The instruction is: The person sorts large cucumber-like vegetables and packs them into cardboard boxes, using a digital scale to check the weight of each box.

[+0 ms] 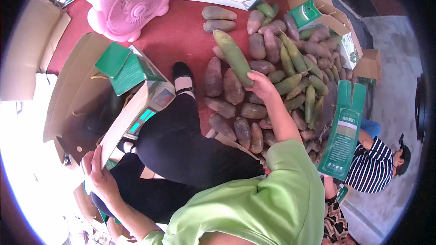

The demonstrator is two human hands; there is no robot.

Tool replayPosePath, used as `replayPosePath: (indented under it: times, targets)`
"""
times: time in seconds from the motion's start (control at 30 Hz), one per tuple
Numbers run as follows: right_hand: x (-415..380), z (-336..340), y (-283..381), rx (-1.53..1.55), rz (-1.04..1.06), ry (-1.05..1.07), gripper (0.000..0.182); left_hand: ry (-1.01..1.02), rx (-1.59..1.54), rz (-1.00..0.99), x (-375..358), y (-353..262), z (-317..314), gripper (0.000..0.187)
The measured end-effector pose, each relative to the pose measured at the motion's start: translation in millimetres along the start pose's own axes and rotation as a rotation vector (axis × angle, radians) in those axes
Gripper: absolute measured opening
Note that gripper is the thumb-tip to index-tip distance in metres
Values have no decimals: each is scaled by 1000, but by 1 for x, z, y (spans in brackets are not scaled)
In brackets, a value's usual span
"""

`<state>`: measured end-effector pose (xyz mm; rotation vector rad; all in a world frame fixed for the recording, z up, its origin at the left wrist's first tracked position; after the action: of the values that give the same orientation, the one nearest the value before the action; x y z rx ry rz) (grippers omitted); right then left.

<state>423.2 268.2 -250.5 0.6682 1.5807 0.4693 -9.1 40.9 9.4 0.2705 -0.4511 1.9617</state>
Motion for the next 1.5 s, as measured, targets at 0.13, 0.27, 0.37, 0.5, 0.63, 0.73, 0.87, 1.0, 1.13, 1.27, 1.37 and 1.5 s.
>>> replayPosePath:
  times: [0.13,0.27,0.37,0.5,0.63,0.73,0.87,1.0,1.13,1.27,1.37,1.5]
  targets:
    - [-34,-20,33,-75,129,142,56,0,72,-32,7,-12,7,40]
    - [-76,-67,91,-153,328,246,65,-17,121,0,7,-11,11,33]
    - [-100,-105,128,-213,409,314,67,-35,78,-18,7,-5,11,31]
    - [-144,-173,176,-404,556,455,66,-30,51,-11,7,-5,12,32]
    - [-189,-266,178,-638,556,734,58,-34,60,-42,6,-2,10,30]
    - [-192,-326,159,-940,684,842,55,-14,66,-22,4,-1,11,31]
    - [-207,-380,141,-1120,489,1128,61,-23,59,-30,5,2,9,32]
    - [-215,-377,126,-744,843,853,47,-25,57,-21,4,5,11,32]
    - [-177,-316,142,-523,982,562,37,-67,51,-10,5,5,15,31]
    - [-103,-213,114,-546,754,175,34,-149,44,-35,5,5,21,30]
    - [-69,-141,70,-653,586,-7,31,-175,73,-40,6,5,25,31]
    - [-34,-66,7,-642,412,-57,27,-172,47,-10,7,5,23,33]
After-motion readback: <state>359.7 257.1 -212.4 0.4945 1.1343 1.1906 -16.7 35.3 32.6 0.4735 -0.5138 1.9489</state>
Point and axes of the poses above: each hand's wrist, its own x-axis towards the middle knuckle, its own z-axis out of the back of the hand, y = z × x, the point moved 5 cm from there along x, towards the middle knuckle, and after that the axes turned 14 degrees about -y, right-handed, at the moved point
